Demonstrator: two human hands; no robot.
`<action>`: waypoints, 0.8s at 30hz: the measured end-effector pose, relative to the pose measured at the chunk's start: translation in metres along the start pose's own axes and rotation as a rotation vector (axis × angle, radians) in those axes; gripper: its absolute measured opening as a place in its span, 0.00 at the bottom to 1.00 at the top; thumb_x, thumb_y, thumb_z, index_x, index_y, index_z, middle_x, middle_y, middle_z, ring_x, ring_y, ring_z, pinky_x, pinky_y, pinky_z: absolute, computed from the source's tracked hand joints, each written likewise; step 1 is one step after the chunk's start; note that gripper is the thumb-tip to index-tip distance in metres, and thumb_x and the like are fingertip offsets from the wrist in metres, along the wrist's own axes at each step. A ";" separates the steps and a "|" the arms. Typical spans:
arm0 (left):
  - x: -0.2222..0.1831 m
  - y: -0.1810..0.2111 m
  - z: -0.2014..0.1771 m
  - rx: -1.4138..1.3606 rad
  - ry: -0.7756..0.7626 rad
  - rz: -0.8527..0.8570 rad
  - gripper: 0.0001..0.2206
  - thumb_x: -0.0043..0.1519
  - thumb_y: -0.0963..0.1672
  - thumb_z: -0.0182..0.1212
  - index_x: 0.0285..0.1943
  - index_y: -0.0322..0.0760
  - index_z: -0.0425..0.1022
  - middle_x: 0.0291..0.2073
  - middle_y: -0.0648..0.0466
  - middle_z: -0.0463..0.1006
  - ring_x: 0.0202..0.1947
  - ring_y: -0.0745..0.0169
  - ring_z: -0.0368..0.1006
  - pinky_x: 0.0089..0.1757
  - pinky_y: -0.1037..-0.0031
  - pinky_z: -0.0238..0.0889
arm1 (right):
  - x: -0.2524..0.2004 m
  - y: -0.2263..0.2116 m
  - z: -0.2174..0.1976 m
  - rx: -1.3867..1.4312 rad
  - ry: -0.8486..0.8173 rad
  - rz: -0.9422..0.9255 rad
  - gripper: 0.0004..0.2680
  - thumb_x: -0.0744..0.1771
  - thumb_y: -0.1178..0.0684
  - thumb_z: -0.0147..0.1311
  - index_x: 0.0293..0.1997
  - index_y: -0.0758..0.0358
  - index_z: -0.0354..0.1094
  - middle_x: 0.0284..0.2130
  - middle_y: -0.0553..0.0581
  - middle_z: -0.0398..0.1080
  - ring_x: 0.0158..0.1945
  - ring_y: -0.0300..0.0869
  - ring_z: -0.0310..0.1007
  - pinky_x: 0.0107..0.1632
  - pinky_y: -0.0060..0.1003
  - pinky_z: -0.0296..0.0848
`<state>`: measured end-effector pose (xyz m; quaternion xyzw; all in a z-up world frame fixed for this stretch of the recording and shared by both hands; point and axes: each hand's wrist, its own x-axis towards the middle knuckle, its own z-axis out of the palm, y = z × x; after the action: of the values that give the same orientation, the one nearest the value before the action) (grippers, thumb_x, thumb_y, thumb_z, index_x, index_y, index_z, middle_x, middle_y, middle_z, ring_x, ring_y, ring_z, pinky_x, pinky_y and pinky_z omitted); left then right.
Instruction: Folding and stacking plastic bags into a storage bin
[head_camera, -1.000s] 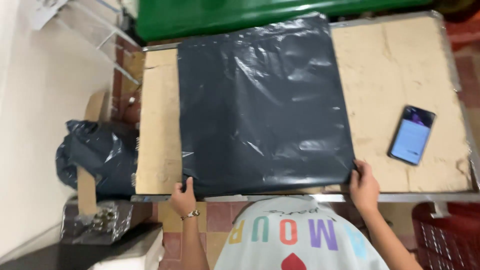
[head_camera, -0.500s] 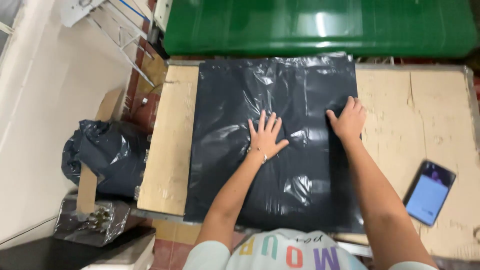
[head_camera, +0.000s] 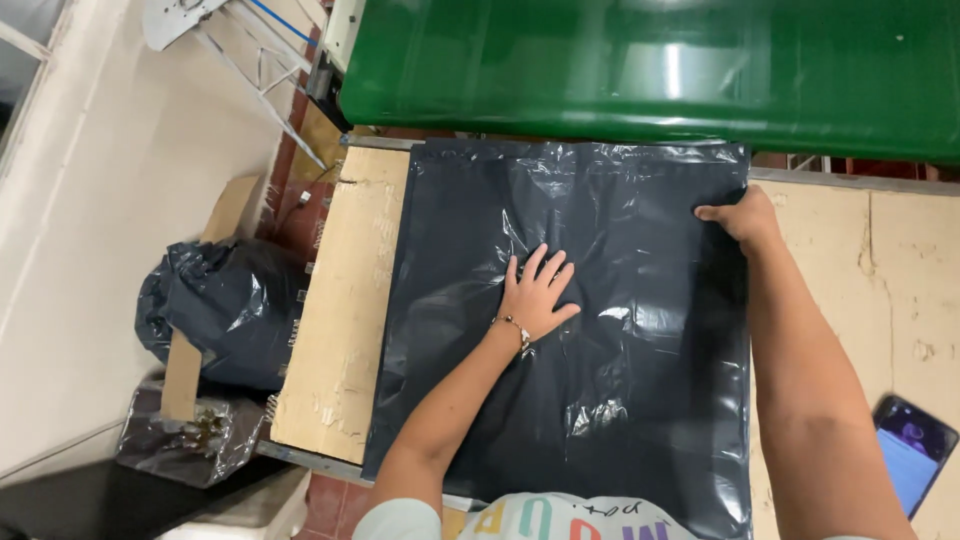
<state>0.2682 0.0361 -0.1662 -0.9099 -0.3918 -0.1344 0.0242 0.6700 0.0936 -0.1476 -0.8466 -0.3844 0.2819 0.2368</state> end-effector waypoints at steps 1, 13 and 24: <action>0.005 -0.005 -0.001 0.001 0.002 -0.007 0.34 0.60 0.64 0.48 0.72 0.52 0.63 0.73 0.56 0.60 0.77 0.45 0.47 0.63 0.31 0.49 | -0.011 -0.010 -0.004 -0.003 -0.003 -0.006 0.30 0.55 0.44 0.77 0.56 0.70 0.69 0.48 0.72 0.74 0.55 0.64 0.73 0.53 0.61 0.72; 0.018 -0.055 -0.043 -0.103 -0.242 0.089 0.33 0.65 0.60 0.49 0.77 0.50 0.58 0.77 0.59 0.53 0.78 0.57 0.40 0.66 0.42 0.42 | -0.026 -0.029 -0.037 0.587 -0.089 -0.180 0.12 0.60 0.58 0.68 0.46 0.57 0.72 0.41 0.48 0.76 0.39 0.34 0.73 0.44 0.32 0.77; -0.048 -0.181 -0.037 -0.750 -0.240 -0.291 0.34 0.67 0.60 0.40 0.80 0.49 0.47 0.78 0.59 0.49 0.78 0.60 0.40 0.67 0.38 0.33 | -0.167 0.077 -0.030 -0.015 0.094 -0.839 0.13 0.60 0.66 0.62 0.42 0.50 0.78 0.54 0.52 0.74 0.66 0.54 0.62 0.71 0.50 0.57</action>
<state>0.0977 0.1218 -0.1548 -0.8001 -0.4402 -0.1628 -0.3736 0.6390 -0.0883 -0.1241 -0.6302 -0.6865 0.1194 0.3423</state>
